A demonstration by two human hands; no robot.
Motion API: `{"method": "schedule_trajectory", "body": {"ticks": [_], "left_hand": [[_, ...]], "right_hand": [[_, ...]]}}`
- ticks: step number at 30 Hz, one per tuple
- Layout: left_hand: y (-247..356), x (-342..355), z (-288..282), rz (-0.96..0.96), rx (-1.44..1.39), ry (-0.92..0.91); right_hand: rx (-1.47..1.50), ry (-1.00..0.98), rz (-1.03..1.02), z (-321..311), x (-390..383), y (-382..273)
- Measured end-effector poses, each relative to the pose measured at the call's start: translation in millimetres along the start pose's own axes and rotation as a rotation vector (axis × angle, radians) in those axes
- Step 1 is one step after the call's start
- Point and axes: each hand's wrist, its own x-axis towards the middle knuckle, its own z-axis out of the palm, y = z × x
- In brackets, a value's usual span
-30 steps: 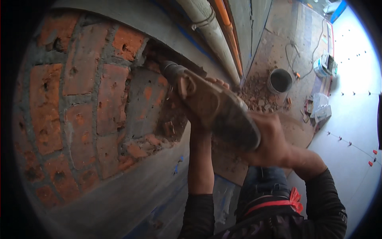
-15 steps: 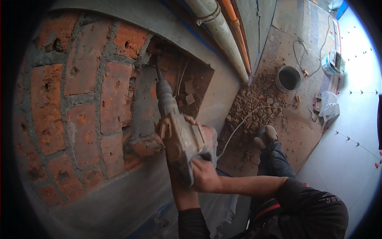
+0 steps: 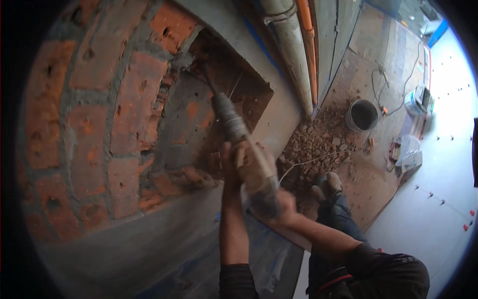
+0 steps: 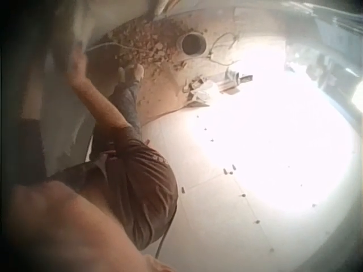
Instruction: Use a rotary hammer drill to chip away brick and concrete from a wall opening.
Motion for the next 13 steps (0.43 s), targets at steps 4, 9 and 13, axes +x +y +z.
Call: {"method": "schedule_trajectory", "body": {"ticks": [4, 9, 13], "left_hand": [[-66, 28, 40, 0.322, 0.524, 0.133], [-96, 34, 125, 0.358, 0.437, 0.038], [-50, 20, 168, 0.27, 0.557, -0.109]], "right_hand": [[-0.169, 0.064, 0.082, -132, 49, -47], [-0.215, 0.011, 0.142, -214, 51, -102], [-0.233, 0.078, 0.131, -220, 62, -117]]}}
